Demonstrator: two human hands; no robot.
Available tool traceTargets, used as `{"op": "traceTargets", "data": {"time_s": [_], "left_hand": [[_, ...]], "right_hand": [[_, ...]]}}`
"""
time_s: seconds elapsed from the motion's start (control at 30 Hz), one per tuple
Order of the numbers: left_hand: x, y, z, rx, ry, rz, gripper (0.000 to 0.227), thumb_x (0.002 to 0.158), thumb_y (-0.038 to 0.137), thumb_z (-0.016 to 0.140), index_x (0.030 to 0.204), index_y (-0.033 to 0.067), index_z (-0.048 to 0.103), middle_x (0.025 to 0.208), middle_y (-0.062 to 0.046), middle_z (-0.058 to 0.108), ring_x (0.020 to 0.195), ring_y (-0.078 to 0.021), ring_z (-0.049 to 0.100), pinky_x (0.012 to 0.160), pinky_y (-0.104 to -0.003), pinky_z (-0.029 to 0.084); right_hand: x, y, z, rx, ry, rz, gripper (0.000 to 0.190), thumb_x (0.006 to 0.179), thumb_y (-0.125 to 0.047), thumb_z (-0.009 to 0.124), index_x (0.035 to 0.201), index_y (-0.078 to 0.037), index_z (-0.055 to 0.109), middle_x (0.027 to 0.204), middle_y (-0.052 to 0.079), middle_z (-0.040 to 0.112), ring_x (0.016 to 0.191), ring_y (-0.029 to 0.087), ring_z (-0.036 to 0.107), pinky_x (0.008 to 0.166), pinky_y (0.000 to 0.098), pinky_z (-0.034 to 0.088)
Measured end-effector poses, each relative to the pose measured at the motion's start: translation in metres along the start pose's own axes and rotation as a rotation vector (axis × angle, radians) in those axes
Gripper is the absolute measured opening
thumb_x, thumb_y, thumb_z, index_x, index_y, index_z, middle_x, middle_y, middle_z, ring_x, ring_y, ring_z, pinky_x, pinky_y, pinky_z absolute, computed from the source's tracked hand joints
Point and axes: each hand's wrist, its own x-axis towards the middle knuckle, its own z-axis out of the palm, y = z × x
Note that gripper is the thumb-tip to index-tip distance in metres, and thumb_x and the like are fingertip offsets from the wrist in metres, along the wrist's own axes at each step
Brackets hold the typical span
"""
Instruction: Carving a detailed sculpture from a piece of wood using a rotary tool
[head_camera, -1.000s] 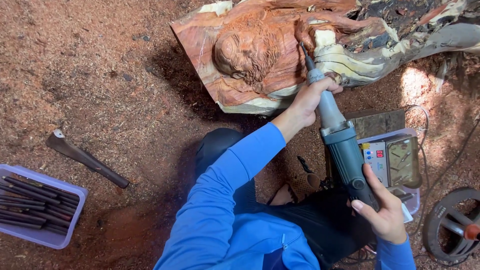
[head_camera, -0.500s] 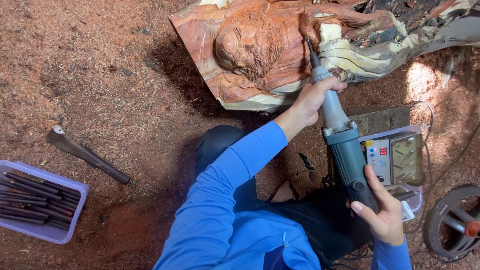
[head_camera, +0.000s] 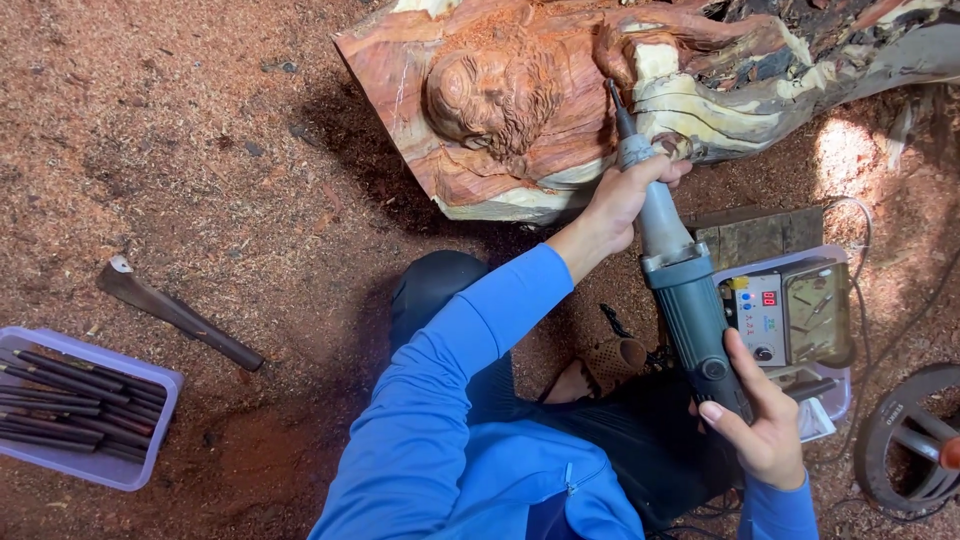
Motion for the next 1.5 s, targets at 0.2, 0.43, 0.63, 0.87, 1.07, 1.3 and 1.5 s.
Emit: {"op": "traceTargets", "data": {"time_s": [0.2, 0.43, 0.63, 0.87, 1.07, 1.3, 1.5], "left_hand": [[0.005, -0.006, -0.001, 0.05, -0.005, 0.059, 0.029, 0.073, 0.021, 0.07, 0.089, -0.0024, 0.066, 0.125, -0.025, 0.069, 0.118, -0.0356, 0.062, 0.099, -0.052, 0.049], [0.003, -0.002, 0.001, 0.064, 0.005, 0.043, 0.033, 0.072, 0.021, 0.07, 0.092, -0.0045, 0.066, 0.124, -0.026, 0.069, 0.117, -0.0358, 0.063, 0.098, -0.05, 0.05], [0.003, -0.004, -0.001, 0.075, -0.025, 0.029, 0.032, 0.071, 0.022, 0.07, 0.09, -0.0028, 0.065, 0.133, -0.025, 0.066, 0.122, -0.0381, 0.059, 0.099, -0.055, 0.049], [0.004, -0.006, 0.0, 0.097, -0.004, 0.06, 0.036, 0.074, 0.02, 0.07, 0.101, -0.0027, 0.067, 0.103, -0.015, 0.07, 0.096, -0.027, 0.064, 0.087, -0.05, 0.052], [-0.004, -0.001, 0.002, 0.116, -0.024, 0.001, 0.059, 0.068, 0.02, 0.068, 0.121, -0.0063, 0.064, 0.142, -0.019, 0.063, 0.126, -0.0372, 0.056, 0.103, -0.059, 0.047], [-0.003, -0.005, 0.002, 0.149, -0.015, 0.012, 0.048, 0.072, 0.022, 0.068, 0.112, -0.0045, 0.068, 0.142, -0.016, 0.063, 0.119, -0.0345, 0.059, 0.1, -0.056, 0.049], [-0.01, -0.001, 0.004, 0.156, -0.02, -0.011, 0.057, 0.071, 0.021, 0.068, 0.123, -0.0022, 0.068, 0.143, -0.018, 0.062, 0.117, -0.0336, 0.059, 0.097, -0.053, 0.049]], "right_hand": [[-0.001, 0.01, 0.001, 0.06, 0.007, -0.015, 0.1, 0.066, 0.008, 0.066, 0.161, 0.0, 0.037, 0.113, 0.027, 0.069, 0.071, 0.028, 0.068, 0.059, 0.0332, 0.057], [-0.003, 0.014, 0.004, 0.087, 0.008, -0.02, 0.099, 0.067, 0.007, 0.065, 0.162, 0.0, 0.037, 0.104, 0.024, 0.07, 0.07, 0.026, 0.067, 0.058, 0.0321, 0.055], [-0.006, 0.01, 0.005, 0.065, 0.02, -0.007, 0.099, 0.067, 0.007, 0.066, 0.161, 0.0, 0.038, 0.102, 0.026, 0.071, 0.069, 0.028, 0.068, 0.058, 0.0333, 0.056], [-0.007, 0.013, 0.008, 0.1, 0.033, -0.003, 0.1, 0.066, 0.007, 0.065, 0.162, -0.001, 0.037, 0.102, 0.026, 0.07, 0.07, 0.028, 0.067, 0.056, 0.0339, 0.056], [-0.009, 0.013, 0.008, 0.057, 0.013, -0.011, 0.098, 0.068, 0.005, 0.066, 0.161, 0.0, 0.037, 0.096, 0.024, 0.07, 0.067, 0.026, 0.068, 0.055, 0.0319, 0.056], [-0.011, 0.011, 0.011, 0.06, 0.022, -0.031, 0.098, 0.067, 0.005, 0.066, 0.161, 0.0, 0.037, 0.101, 0.024, 0.07, 0.068, 0.026, 0.068, 0.054, 0.0312, 0.057], [-0.015, 0.013, 0.014, 0.046, 0.034, -0.01, 0.099, 0.066, 0.003, 0.067, 0.161, -0.002, 0.037, 0.101, 0.025, 0.072, 0.068, 0.027, 0.07, 0.053, 0.0326, 0.058]]}}
